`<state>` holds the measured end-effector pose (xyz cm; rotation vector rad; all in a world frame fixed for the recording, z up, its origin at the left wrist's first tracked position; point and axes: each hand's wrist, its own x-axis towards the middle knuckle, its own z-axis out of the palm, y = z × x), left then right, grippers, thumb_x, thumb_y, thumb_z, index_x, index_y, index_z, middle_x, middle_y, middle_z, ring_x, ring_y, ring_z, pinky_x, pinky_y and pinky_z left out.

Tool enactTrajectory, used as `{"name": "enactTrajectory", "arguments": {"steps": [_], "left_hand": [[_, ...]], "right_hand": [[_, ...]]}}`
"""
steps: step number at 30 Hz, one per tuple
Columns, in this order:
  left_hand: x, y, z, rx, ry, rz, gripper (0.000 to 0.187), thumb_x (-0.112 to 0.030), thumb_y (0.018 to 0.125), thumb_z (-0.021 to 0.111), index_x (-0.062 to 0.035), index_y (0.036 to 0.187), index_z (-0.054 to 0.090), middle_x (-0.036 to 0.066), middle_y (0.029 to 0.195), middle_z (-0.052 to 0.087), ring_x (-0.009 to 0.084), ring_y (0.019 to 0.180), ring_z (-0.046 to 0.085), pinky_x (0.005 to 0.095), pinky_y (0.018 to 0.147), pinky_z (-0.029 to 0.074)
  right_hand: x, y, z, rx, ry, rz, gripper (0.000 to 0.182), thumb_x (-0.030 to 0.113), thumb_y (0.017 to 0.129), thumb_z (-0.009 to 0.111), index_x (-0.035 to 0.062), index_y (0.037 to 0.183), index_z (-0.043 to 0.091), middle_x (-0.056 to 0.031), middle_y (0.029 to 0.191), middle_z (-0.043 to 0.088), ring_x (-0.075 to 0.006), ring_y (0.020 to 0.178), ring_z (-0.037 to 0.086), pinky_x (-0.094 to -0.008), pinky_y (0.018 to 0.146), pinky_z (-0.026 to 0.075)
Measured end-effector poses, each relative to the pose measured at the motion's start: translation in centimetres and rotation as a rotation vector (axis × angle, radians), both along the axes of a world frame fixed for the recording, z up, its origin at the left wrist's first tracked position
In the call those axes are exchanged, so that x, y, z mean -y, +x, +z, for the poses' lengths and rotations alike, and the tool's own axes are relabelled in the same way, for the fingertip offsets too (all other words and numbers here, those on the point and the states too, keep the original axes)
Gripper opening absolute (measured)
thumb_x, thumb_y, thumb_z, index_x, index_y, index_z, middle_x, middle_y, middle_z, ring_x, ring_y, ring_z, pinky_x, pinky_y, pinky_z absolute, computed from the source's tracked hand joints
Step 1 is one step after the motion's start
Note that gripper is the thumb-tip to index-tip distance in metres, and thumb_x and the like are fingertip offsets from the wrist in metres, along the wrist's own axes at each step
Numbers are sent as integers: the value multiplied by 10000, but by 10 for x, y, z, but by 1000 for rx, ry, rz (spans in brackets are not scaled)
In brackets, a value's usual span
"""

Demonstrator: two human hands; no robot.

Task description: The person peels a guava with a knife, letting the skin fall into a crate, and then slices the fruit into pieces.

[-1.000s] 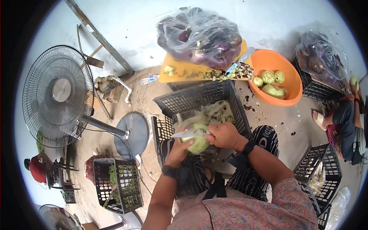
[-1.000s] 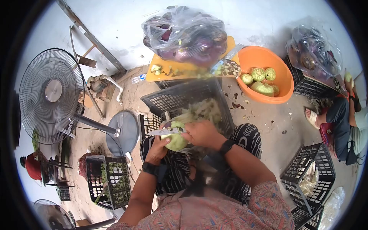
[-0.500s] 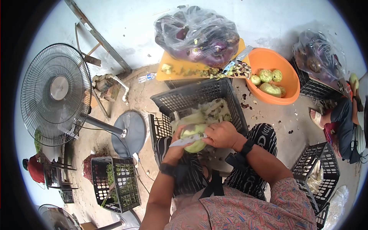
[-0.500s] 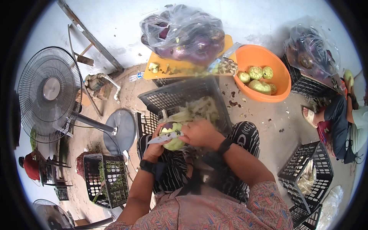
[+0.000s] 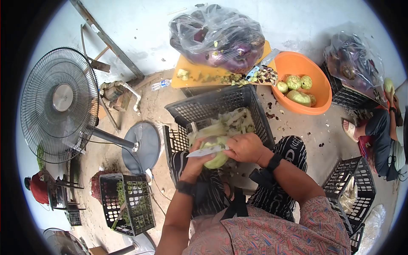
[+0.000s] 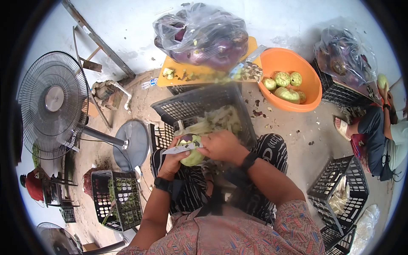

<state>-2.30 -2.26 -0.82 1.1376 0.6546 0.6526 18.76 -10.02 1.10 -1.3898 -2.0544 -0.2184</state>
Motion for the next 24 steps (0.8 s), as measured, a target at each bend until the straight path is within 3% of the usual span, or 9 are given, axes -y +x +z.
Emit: {"name": "enactTrajectory", "arguments": {"steps": [15, 24], "left_hand": [[2, 0, 3, -40, 8, 14, 594, -42, 728, 725, -42, 1265, 472, 77, 1167, 574, 172, 1101, 542, 301, 965, 429], [4, -1, 6, -59, 33, 21, 613, -43, 694, 736, -45, 1244, 465, 70, 1153, 572, 172, 1082, 545, 302, 959, 431]], "right_hand": [[1, 1, 0, -32, -84, -89, 296, 407, 812, 621, 111, 804, 603, -74, 588, 587, -274, 516, 592, -391, 483, 469], [1, 2, 0, -11, -92, -74, 310, 406, 810, 624, 107, 755, 567, -78, 569, 575, -274, 513, 591, -392, 480, 466]]}}
